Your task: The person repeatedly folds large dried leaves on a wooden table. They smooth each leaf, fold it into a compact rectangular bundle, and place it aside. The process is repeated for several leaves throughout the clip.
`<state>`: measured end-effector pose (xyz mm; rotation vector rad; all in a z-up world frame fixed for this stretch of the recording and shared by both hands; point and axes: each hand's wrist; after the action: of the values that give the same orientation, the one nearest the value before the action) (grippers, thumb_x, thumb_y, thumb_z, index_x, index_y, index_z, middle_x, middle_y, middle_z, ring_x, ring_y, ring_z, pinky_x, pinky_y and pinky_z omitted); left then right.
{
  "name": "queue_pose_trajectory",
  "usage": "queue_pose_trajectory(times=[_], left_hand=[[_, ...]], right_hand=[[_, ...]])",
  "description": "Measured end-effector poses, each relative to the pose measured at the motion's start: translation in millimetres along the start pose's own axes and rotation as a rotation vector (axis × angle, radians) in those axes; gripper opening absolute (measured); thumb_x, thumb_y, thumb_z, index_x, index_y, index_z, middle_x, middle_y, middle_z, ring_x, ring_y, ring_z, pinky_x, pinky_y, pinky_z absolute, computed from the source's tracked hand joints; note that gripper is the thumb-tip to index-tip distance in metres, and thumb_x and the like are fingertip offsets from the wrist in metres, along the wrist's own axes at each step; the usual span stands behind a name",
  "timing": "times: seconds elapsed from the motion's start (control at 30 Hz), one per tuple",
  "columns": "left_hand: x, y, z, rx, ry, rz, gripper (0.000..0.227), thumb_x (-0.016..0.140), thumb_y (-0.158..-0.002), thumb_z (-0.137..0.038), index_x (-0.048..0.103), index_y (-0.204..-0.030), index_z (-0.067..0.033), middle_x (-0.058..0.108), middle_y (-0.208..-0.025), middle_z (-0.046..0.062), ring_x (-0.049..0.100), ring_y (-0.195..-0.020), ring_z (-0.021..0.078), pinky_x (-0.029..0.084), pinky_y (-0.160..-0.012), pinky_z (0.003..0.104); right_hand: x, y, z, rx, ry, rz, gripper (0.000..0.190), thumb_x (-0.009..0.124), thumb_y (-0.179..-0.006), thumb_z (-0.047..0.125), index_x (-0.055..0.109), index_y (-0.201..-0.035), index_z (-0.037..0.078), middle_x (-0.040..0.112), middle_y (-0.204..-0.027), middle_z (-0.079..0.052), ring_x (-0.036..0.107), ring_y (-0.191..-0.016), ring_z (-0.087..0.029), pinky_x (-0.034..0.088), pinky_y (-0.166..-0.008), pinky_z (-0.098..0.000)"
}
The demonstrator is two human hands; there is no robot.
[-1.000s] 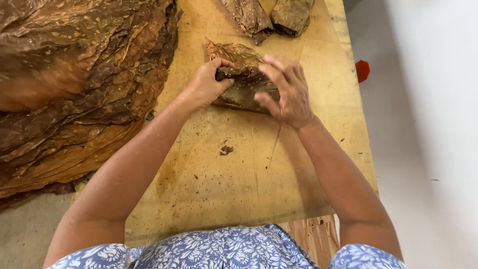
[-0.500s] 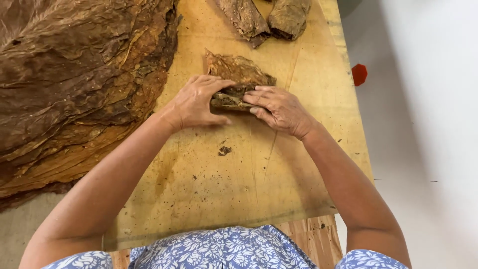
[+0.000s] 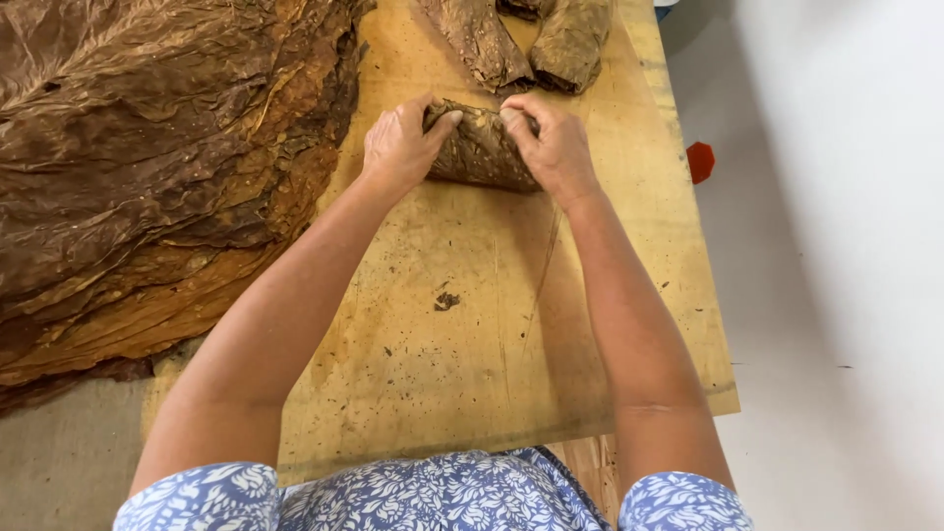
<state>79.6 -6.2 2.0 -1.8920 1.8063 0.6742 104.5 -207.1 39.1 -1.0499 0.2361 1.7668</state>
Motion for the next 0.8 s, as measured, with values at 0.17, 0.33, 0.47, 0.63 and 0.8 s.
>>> queue_pose_trajectory(times=[0.17,0.33,0.47,0.63,0.8], left_hand=[[17.1,-13.1,11.4,0.030,-0.187,-0.123,0.032,0.057,-0.096,-0.045,0.060,-0.098,-0.0136,0.057,-0.059,0.002,0.054,-0.053,0.0219,0.043,-0.050,0.038],[23.8,-16.2,17.9,0.060,-0.184,-0.137,0.030,0.061,-0.095,-0.040,0.061,-0.105,-0.0119,0.058,-0.059,0.000,0.046,-0.041,0.0127,0.038,-0.035,0.027],[21.6,-8.0,12.0,0.111,-0.189,-0.222,0.037,0.073,-0.086,-0.033,0.050,-0.107,-0.0140,0.056,-0.101,0.009,0.059,-0.072,0.0227,0.050,-0.063,0.040],[31.3,-13.2,19.9,0.413,-0.487,-0.159,0.047,0.053,-0.089,-0.014,0.043,-0.134,-0.0114,0.043,-0.135,0.012,0.035,-0.120,0.0288,0.029,-0.097,0.047],[19.9,2.3,14.5,0.245,-0.498,0.137,0.056,0.016,-0.099,-0.037,0.017,-0.149,-0.0136,0.017,-0.156,0.005,0.008,-0.144,0.0276,0.002,-0.114,0.053]], right_hand=[[20.1,-2.1,-31.6,-0.117,0.534,-0.087,0.025,0.049,-0.097,0.031,0.064,-0.108,0.016,0.061,-0.096,0.000,0.051,-0.089,-0.018,0.035,-0.080,-0.0340],[38.0,-1.6,-17.7,-0.251,0.638,0.112,0.058,0.015,-0.098,0.050,0.038,-0.138,0.014,0.043,-0.139,-0.010,0.038,-0.129,-0.027,0.033,-0.103,-0.0437],[43.2,9.1,0.0,0.023,0.550,0.356,0.069,0.003,-0.092,0.060,0.016,-0.150,0.024,0.022,-0.156,-0.008,0.016,-0.144,-0.027,0.014,-0.113,-0.0501],[45.5,7.8,-0.9,0.059,0.577,0.425,0.072,-0.001,-0.090,0.061,0.007,-0.150,0.023,0.012,-0.158,-0.007,0.010,-0.145,-0.026,0.008,-0.115,-0.0513],[49.6,8.2,-9.5,0.044,0.557,0.392,0.072,0.002,-0.091,0.061,0.013,-0.150,0.022,0.012,-0.158,-0.005,0.009,-0.145,-0.025,0.007,-0.115,-0.0529]])
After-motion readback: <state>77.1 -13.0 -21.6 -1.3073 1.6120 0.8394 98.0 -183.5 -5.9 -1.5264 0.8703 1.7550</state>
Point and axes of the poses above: each hand's wrist, its own y-axis away from the middle knuckle, its own x-axis out of the palm, z = x × y
